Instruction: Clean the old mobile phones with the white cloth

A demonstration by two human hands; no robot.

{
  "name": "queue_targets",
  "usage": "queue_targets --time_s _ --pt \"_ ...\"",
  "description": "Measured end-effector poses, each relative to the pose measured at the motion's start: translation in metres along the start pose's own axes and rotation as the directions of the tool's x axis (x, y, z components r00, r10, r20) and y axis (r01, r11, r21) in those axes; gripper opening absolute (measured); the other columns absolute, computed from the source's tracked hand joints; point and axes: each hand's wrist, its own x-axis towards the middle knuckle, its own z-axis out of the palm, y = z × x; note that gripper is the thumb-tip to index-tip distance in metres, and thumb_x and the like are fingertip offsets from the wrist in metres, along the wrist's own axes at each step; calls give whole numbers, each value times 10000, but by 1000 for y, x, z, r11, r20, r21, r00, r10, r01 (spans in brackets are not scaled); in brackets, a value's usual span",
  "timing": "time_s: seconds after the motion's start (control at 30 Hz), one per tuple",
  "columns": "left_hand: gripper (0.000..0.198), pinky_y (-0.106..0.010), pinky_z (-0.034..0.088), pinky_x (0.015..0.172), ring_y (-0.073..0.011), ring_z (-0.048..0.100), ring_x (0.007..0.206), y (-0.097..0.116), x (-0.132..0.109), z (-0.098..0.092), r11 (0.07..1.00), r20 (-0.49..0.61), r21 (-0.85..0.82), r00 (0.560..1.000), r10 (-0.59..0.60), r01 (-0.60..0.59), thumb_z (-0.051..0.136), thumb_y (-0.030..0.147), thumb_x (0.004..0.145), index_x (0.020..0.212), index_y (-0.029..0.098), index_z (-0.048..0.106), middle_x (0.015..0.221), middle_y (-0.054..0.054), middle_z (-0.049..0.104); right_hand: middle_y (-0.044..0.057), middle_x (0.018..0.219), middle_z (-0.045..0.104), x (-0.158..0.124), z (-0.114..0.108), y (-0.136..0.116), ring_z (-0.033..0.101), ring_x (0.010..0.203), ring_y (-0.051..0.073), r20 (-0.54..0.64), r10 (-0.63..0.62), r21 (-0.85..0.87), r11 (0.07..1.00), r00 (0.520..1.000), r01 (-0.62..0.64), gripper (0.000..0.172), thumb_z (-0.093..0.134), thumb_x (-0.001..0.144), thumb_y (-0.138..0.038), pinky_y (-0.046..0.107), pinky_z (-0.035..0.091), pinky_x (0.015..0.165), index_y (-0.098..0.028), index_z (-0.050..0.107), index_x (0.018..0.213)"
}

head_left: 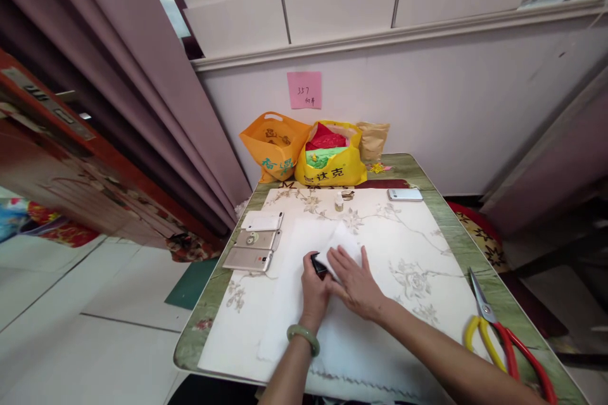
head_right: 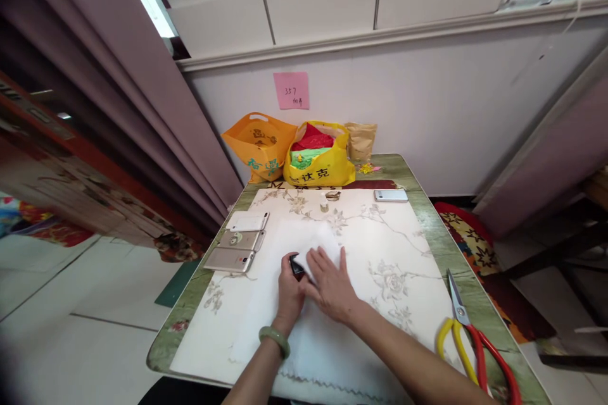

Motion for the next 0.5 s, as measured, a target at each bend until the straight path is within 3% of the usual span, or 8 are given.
queue_targets --time_s 0.1,0.17,0.27,0.37,0.5 --pt "511 -356 492 823 -240 614 944 -3 0 -1 999 -63 -31 997 36 -38 660 282 703 1163 158 474 1016 -112 644 64 1550 208 2 -3 -13 209 1418 255 55 -162 89 984 985 157 637 233 968 -563 613 -87 1101 -265 88 1512" --pt "509 -359 493 817 -241 616 930 -4 0 0 1000 -93 -3 996 16 -17 661 266 694 1154 156 475 996 -109 643 70 1549 213 3 -2 -9 241 1406 260 52 -174 85 982 983 170 646 251 963 -569 612 -92 1099 -276 79 1512" --pt "498 -327 497 683 -198 614 731 -2 1 2 997 -66 66 997 -28 33 672 251 671 1119 169 474 818 -33 627 97 1531 266 2 1 12 288 1386 273 3 -59 14 998 998 59 642 255 961 -572 625 -70 1096 -267 122 1510" --pt "481 -311 489 653 -185 611 704 0 2 4 998 -61 51 998 -32 35 685 316 684 1094 187 470 839 -31 627 107 1493 353 1 2 31 336 1363 276 -37 69 -37 997 997 -70 622 234 961 -581 638 -69 1089 -259 221 1493" --pt "475 -304 478 629 -178 595 665 0 1 4 999 -51 39 998 -31 33 680 348 693 1088 182 476 815 -28 628 121 1481 370 2 -2 19 313 1373 289 -40 127 -19 992 991 -128 640 226 956 -592 641 -82 1085 -223 287 1476"
